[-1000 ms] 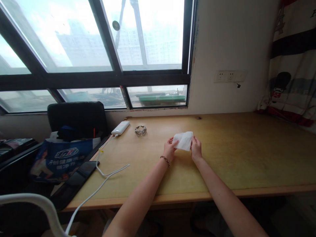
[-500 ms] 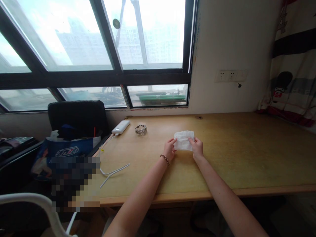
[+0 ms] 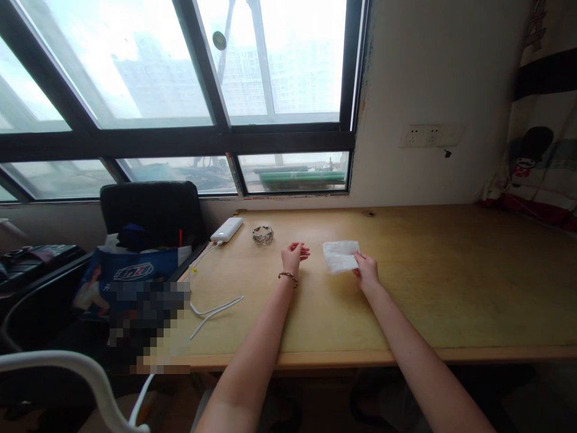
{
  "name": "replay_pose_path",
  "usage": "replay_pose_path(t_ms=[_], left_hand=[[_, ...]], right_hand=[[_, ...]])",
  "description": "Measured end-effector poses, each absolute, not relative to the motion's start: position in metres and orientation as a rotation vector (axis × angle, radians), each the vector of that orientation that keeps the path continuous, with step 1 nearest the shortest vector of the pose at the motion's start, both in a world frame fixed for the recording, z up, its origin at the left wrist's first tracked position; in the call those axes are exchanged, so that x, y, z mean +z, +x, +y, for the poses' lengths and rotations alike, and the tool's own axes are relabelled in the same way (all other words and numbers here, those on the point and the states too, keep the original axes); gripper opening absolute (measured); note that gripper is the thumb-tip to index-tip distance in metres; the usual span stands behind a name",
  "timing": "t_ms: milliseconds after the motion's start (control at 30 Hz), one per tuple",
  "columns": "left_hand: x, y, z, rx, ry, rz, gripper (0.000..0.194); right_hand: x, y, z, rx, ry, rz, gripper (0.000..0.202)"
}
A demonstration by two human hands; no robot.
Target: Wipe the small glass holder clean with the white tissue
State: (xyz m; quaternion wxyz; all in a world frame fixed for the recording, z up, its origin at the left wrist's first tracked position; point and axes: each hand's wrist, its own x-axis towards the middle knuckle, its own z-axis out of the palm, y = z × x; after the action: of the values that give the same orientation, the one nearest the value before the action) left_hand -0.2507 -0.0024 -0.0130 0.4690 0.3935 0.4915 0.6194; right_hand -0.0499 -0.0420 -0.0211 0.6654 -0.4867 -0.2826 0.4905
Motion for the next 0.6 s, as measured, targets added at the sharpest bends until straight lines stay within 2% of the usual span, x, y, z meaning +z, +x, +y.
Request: replay_pose_path(t_ms=[100, 200, 333, 467, 600], left_hand=[[-0.013, -0.295, 0.013, 1.69, 0.971, 1.406, 0.023], [-0.016, -0.337, 0.024, 1.75, 0.995, 1.699, 0.033], [-0.021, -0.368, 0.034, 1.455, 1.247, 1.997, 0.049], [-0.023, -0.375, 0.043, 1.126, 1.477, 2.302, 0.042], [-0.025, -0.374, 0.046, 1.033, 1.587, 2.396, 0.035]], right_hand=[[-0.016, -0.055, -0.045, 1.29, -0.986, -0.643, 0.021], [-0.014, -0.062, -0.049, 1.427, -0.971, -0.751, 0.023], [-0.016, -0.069, -0.052, 1.59, -1.085, -0.837, 0.018], [-0.019, -0.072, -0.051, 1.63, -1.088, -0.855, 0.015], [-0.02, -0.074, -0.049, 1.614, -1.074, -0.82, 0.015]])
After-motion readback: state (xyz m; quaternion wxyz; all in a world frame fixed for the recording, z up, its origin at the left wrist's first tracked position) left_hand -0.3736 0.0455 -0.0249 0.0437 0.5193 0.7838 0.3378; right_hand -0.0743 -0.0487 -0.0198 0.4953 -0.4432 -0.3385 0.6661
